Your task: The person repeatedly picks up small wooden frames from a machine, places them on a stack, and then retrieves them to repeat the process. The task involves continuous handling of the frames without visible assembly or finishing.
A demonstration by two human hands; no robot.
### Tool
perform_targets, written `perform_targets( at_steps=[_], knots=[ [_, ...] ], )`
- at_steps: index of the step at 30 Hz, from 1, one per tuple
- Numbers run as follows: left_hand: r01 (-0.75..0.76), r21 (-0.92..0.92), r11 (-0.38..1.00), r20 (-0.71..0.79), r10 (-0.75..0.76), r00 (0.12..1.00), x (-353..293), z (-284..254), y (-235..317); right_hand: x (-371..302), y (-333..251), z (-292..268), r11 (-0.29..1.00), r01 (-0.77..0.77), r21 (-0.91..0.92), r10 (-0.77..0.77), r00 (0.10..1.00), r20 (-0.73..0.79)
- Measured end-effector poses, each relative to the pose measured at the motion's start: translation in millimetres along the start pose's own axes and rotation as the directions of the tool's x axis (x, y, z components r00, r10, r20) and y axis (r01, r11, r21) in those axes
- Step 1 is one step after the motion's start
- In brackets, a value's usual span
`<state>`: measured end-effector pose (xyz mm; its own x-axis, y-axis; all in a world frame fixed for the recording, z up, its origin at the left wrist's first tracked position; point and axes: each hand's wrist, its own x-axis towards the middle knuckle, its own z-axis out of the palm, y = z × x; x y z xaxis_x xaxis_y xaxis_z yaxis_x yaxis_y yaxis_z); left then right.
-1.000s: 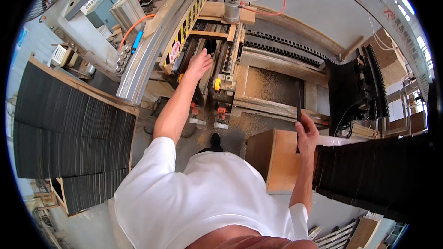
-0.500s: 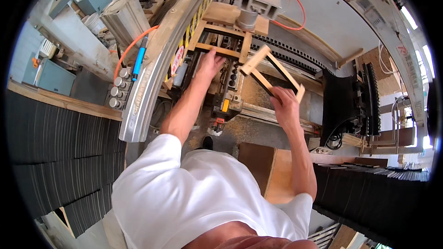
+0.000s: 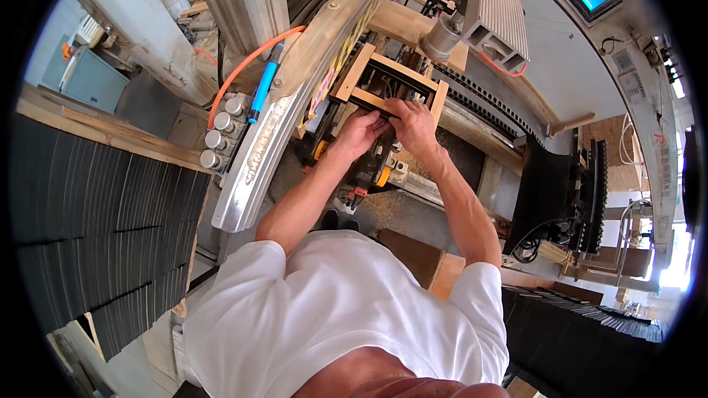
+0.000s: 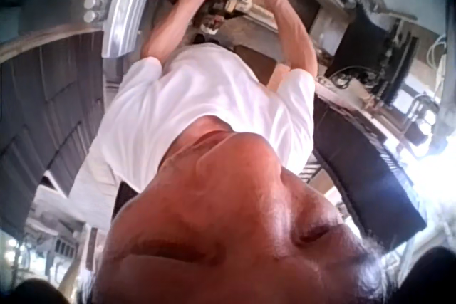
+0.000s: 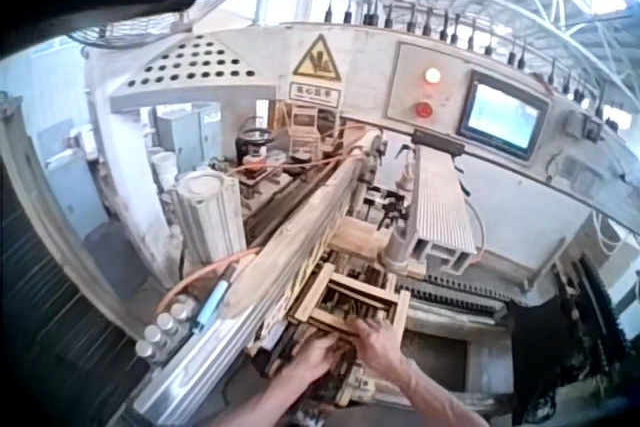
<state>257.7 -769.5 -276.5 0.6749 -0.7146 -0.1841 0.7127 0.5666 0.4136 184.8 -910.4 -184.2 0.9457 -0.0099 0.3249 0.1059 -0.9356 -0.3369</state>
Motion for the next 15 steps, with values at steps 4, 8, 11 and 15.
perform_targets(
  at_steps=[4,8,11,15],
  knots=[
    [-0.026,0.067,0.997,-0.109,0.033,0.994,-13,0,-4,25,29,8,0.999,0.031,-0.019,-0.033,0.995,-0.095],
    [0.0,0.058,0.998,-0.121,0.007,0.993,-70,-16,-6,56,66,17,0.992,-0.124,0.0,0.123,0.99,-0.071],
    [0.001,0.066,0.998,-0.107,0.006,0.994,-129,-19,-5,64,66,24,0.989,-0.147,-0.021,0.147,0.989,-0.023],
    [-0.007,0.077,0.997,-0.154,0.019,0.988,-210,-24,-18,72,68,36,0.962,-0.21,0.172,0.218,0.975,-0.03]
  ],
)
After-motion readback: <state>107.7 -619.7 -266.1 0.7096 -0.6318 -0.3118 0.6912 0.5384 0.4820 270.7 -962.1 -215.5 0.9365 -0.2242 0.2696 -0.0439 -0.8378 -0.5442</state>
